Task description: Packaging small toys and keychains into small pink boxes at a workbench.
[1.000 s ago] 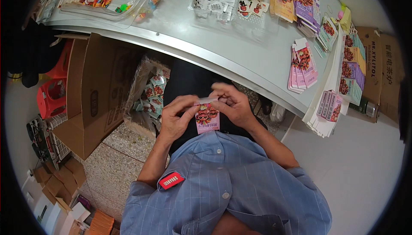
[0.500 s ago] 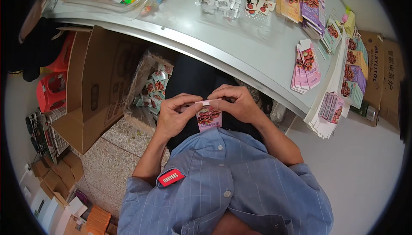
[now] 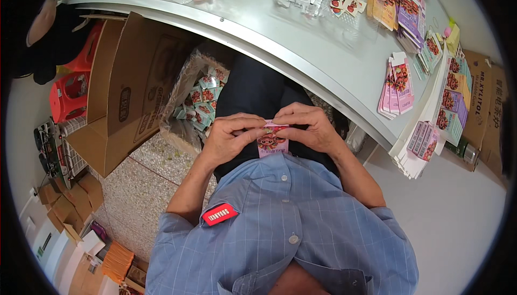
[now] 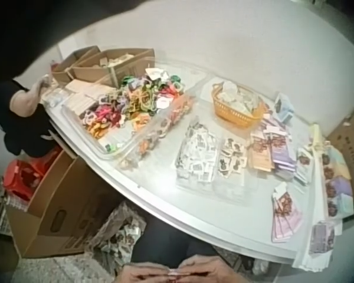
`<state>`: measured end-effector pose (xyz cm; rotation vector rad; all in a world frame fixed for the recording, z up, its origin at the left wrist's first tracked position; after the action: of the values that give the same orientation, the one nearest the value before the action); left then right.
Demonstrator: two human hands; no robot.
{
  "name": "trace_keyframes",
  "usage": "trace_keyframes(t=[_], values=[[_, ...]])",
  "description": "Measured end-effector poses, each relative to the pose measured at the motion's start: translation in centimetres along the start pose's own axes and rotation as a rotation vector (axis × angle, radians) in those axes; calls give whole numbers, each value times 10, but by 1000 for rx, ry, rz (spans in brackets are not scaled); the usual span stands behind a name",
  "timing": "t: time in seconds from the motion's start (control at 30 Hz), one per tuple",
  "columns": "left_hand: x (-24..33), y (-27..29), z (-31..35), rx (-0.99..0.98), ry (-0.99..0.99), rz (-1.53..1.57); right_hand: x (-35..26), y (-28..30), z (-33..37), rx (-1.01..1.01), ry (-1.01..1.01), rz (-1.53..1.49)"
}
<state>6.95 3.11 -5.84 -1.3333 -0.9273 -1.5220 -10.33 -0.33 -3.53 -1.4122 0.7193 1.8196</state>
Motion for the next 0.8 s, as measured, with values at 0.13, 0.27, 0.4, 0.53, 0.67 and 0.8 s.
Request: trace_keyframes(t=[0.13,0.27,0.4,0.53,0.67,0.8], values=[[16,-5,0,21,-165,-79,-6,-4,1,-63,19,77],[52,4,-3,98,-283,-109,-43,6,2,17,54,114],[100,21,1,300,-519,-162,-97,21,9,236,308,271],[51,24,-3,384,1,774,-134,7,22,402,725,511],[50,8,-11,259,66,679,-125,-15,12,147,692,589],[46,3,-19,187,66,304,-126,37,9,337,467,379]])
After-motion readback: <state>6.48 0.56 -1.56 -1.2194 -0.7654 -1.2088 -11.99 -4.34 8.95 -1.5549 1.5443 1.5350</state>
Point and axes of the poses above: each hand's wrist, its own z-axis away from the middle knuckle, its own y-axis out of the back of the hand, x = y × z, the point moved 9 cm from there along -z, towards the middle knuckle, and after that the axes turned 10 degrees about -y, right-handed, at the moved point
